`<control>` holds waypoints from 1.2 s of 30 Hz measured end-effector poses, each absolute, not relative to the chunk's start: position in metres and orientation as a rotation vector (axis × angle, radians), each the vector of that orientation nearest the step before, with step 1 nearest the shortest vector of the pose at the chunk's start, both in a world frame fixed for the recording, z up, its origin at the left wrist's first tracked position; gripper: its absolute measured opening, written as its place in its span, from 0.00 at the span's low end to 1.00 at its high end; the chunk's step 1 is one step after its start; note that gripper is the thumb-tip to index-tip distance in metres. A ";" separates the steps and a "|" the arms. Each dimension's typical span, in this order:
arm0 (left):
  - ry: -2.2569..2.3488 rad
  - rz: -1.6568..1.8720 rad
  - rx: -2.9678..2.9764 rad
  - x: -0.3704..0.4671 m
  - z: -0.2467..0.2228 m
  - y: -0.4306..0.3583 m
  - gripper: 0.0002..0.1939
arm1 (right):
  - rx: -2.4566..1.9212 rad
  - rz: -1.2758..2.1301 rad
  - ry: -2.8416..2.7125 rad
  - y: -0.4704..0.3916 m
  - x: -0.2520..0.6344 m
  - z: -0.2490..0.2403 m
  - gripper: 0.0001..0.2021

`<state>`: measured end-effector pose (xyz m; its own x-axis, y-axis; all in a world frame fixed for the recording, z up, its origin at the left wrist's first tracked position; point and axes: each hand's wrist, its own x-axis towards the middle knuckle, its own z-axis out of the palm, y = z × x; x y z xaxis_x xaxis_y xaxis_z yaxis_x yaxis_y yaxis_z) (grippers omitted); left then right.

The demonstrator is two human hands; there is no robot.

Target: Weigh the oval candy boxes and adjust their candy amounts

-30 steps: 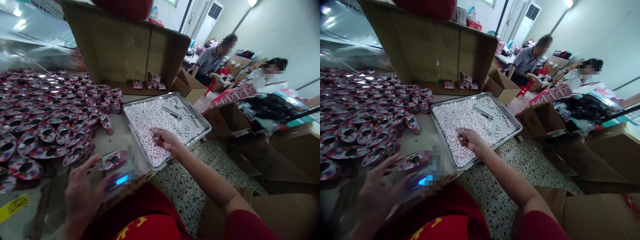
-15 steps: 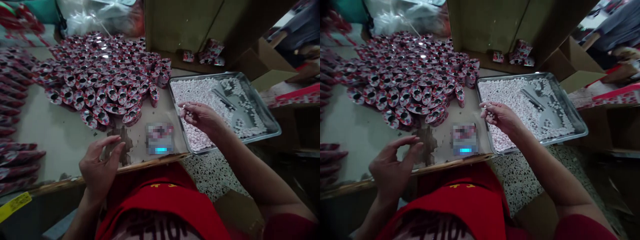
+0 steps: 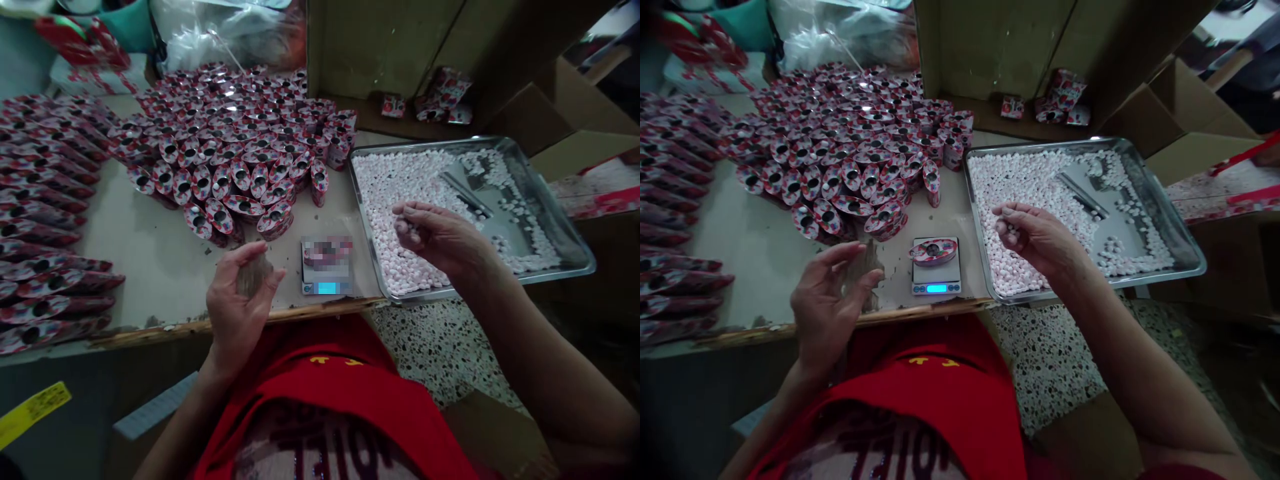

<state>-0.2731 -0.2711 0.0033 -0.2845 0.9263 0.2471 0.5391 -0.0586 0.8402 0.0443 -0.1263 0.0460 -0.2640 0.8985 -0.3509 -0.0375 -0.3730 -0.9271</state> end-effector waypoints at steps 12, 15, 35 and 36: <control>1.736 1.128 1.675 -0.230 -0.049 -0.217 0.22 | -1.338 1.215 -1.498 -0.121 0.059 0.041 0.08; 1.593 1.164 1.824 -0.222 -0.046 -0.205 0.14 | -1.518 0.783 -1.719 -0.125 0.074 0.026 0.15; 1.520 1.460 1.684 -0.197 -0.030 -0.183 0.15 | -0.939 1.991 -0.291 -0.166 -0.002 0.009 0.12; 1.460 1.440 1.500 -0.197 -0.027 -0.185 0.18 | -0.945 1.960 -0.374 -0.161 0.004 0.007 0.12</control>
<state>-0.1970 -0.1845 -0.0274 -0.1883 0.9397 0.2856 0.2986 -0.2223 0.9281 0.0042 -0.1611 0.0068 -0.3027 0.8292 -0.4698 -0.5979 -0.5491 -0.5839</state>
